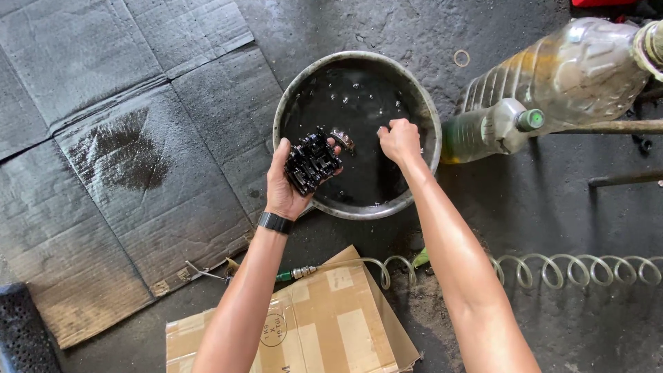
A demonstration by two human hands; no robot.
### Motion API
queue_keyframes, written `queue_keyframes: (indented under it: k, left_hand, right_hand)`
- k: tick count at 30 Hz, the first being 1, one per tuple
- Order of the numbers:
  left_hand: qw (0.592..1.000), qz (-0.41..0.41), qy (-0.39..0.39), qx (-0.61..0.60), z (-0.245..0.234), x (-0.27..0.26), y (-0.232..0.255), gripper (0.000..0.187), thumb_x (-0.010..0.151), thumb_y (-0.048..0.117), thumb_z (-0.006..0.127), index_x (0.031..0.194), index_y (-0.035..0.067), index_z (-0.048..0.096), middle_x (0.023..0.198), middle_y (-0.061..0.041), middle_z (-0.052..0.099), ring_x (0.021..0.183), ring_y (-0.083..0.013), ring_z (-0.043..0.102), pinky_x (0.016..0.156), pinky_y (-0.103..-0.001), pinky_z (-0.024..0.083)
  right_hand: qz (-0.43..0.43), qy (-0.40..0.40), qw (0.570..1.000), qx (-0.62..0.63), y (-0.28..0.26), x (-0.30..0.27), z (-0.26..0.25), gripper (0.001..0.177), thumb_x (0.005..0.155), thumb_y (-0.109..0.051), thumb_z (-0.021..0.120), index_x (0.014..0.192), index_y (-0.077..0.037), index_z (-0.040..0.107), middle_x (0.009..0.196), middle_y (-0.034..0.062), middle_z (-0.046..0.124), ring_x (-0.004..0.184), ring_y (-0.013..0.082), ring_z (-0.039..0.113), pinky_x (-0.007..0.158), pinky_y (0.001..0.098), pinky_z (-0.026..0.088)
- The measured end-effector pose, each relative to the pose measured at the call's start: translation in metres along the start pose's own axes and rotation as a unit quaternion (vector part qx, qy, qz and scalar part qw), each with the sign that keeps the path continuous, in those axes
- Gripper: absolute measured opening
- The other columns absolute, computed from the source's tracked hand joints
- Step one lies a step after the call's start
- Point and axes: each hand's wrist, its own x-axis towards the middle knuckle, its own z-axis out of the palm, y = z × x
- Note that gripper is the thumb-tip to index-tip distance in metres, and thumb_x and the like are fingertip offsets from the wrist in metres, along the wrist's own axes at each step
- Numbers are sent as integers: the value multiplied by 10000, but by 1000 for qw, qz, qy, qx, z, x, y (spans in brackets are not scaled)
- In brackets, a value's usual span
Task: The person cleans a mechanical part by submerging it in a bucket of dark liquid and scrubbing it by hand. They then use a spray nozzle to rinse the part and apply a liquid from a bottle before scrubbing and rinsing again. The cleaned part is placed into a blue basket.
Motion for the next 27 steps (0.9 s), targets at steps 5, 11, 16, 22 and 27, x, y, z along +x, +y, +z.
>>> queue_keyframes:
  k: [5, 11, 16, 22, 27]
  left_hand:
    - [1000, -9, 5, -8, 0, -2, 0, 711, 1033, 498, 513, 1436, -87, 476, 1373, -262, 616, 1274, -417, 616, 1054, -597, 525]
    - [1000, -10, 5, -9, -2, -1, -4, 700, 1042, 494, 523, 1432, -86, 492, 1362, -255, 625, 1258, -411, 628, 1062, -596, 520]
    - [1000, -13, 3, -11, 0, -2, -5, 689, 1037, 489, 524, 1428, -78, 505, 1349, -245, 639, 1240, -399, 640, 1053, -594, 526]
    - [1000, 2, 7, -9, 4, -6, -2, 639, 1038, 474, 536, 1405, -49, 518, 1326, -248, 644, 1216, -395, 648, 1023, -602, 537]
    - [1000, 10, 13, -5, 2, -5, -1, 626, 1020, 474, 544, 1391, -29, 520, 1316, -252, 647, 1201, -394, 655, 997, -592, 550]
  right_hand:
    - [-12, 33, 999, -35, -15, -13, 5, 234, 789, -184, 756, 945, -10, 736, 975, 285, 710, 958, 475, 672, 844, 528, 539]
    - [3, 60, 998, -3, -18, -22, 12, 185, 782, -150, 753, 937, -50, 765, 954, 245, 737, 944, 435, 717, 852, 502, 561]
    - [36, 104, 993, 39, -15, -15, 19, 216, 731, -146, 777, 909, -29, 743, 908, 231, 735, 903, 435, 714, 805, 499, 558]
    - [24, 80, 995, 53, -5, -8, 13, 211, 725, -145, 763, 884, -6, 768, 911, 264, 735, 881, 436, 725, 824, 478, 568]
    - [-17, 17, 952, 306, 12, -21, -18, 182, 878, -148, 747, 990, -20, 811, 867, 120, 778, 690, 153, 689, 632, 316, 579]
